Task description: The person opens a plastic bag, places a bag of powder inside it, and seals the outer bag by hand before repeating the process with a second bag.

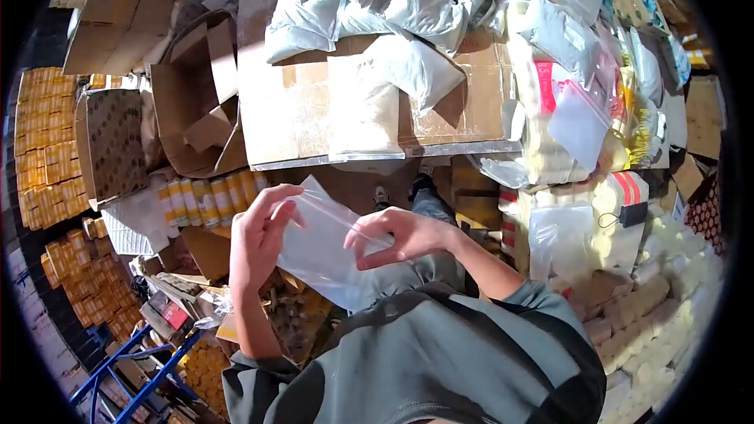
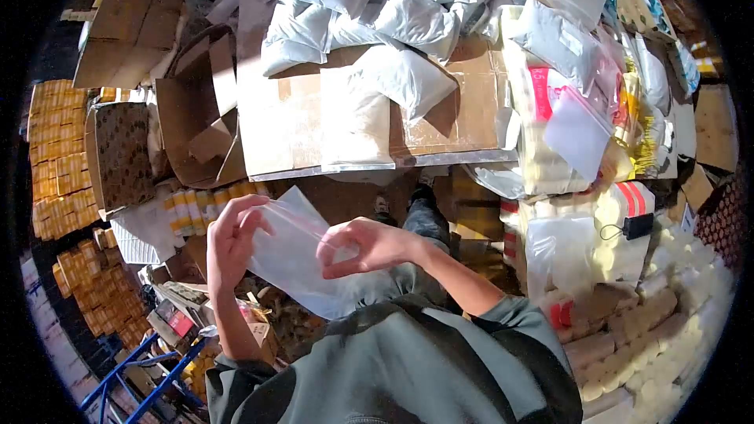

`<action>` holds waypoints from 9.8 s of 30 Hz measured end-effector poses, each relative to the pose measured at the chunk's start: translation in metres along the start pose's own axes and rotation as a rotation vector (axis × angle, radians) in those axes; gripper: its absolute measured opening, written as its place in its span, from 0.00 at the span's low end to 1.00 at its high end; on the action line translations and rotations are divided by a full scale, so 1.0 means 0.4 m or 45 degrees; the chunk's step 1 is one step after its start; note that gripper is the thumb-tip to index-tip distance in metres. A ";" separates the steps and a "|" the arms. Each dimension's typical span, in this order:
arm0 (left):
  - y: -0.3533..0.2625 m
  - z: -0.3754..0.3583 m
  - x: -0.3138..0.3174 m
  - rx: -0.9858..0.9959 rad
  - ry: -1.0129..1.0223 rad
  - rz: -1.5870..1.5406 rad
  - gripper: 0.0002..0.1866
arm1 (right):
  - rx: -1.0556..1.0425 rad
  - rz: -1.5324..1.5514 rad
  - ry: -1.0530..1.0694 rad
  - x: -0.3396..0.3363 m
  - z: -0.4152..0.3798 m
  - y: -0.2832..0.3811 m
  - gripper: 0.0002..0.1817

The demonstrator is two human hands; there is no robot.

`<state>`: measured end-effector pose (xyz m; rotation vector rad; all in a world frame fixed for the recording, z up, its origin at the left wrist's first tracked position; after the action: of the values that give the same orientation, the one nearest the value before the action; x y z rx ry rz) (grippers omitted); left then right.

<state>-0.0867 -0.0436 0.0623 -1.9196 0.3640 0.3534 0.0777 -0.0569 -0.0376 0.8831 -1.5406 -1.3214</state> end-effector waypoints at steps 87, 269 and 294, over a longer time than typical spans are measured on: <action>1.115 0.374 0.371 -0.412 -1.245 -0.962 0.11 | 0.674 -0.639 -1.313 -0.318 -0.017 -0.920 0.05; 1.378 0.312 0.377 -0.208 -0.452 -0.407 0.08 | 0.575 0.623 -1.368 -0.061 -0.053 -1.335 0.08; 0.577 0.048 0.025 0.545 -0.965 -0.267 0.14 | 0.055 -1.127 -1.630 0.015 0.066 -0.247 0.05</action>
<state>-0.1738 -0.1087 -0.1423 -1.2718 -0.2484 0.7568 0.0475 -0.0705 -0.1347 0.7714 -2.1648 -2.8599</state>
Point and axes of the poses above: each hand's wrist, its own z-axis towards the middle knuckle, its own x-axis out of the palm, y = z × x, the point moved 7 cm from there along z, towards the middle knuckle, and after that the axes turned 13 degrees about -z, right-handed, at the moved point
